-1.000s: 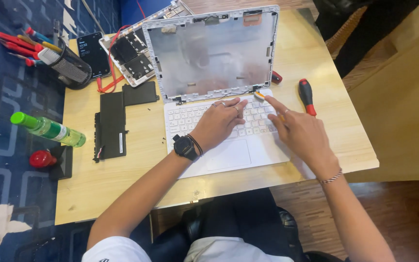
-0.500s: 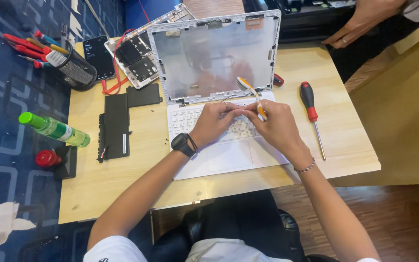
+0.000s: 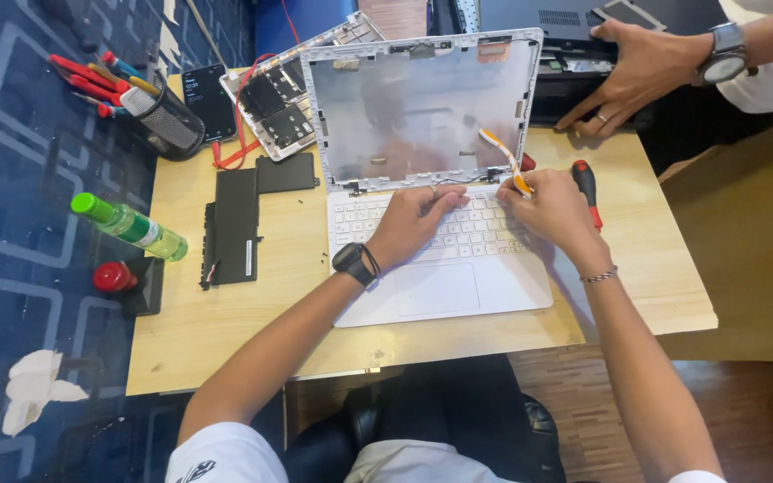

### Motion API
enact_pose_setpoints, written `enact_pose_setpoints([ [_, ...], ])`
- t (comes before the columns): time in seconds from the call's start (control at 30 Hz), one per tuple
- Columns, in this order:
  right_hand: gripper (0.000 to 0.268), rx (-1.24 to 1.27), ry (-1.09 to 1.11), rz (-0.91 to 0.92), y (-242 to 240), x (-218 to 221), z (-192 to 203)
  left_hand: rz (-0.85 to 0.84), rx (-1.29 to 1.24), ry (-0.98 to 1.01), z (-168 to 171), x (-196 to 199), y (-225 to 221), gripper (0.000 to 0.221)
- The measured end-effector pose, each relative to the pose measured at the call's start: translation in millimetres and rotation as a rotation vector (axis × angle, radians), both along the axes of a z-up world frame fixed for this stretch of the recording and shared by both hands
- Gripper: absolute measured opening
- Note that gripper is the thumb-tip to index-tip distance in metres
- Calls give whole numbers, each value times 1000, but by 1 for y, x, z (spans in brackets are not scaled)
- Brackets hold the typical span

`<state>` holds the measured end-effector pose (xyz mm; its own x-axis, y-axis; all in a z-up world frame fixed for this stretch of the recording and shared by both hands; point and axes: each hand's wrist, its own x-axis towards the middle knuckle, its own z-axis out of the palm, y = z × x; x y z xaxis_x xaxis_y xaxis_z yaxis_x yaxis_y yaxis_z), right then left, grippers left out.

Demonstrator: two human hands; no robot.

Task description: Repairing a laptop by cleaning and manipulating internal ribbon cables and connectors using a toothbrush and hands

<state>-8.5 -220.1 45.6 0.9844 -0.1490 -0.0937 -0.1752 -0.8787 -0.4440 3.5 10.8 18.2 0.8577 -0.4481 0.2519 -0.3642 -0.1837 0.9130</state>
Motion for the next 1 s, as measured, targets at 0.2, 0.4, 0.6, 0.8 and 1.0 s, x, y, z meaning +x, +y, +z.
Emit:
enact_pose_setpoints([
  [0.2, 22, -78, 67, -5, 0, 9, -2, -3, -4, -11, -7, 6, -2, 25],
  [0.4, 24, -194, 106, 1, 1, 23, 2, -8, 2, -3, -10, 4, -2, 25],
  [0.6, 27, -146, 181, -9, 9, 22, 17, -19, 10, -4, -6, 2, -2, 23],
  [0.8, 29, -123, 256, 13, -1, 32, 14, -32, 31, 0, -11, 4, -4, 23],
  [1.0, 31, -71, 284, 32, -14, 48, -9, -45, 13, 1, -7, 3, -3, 22],
])
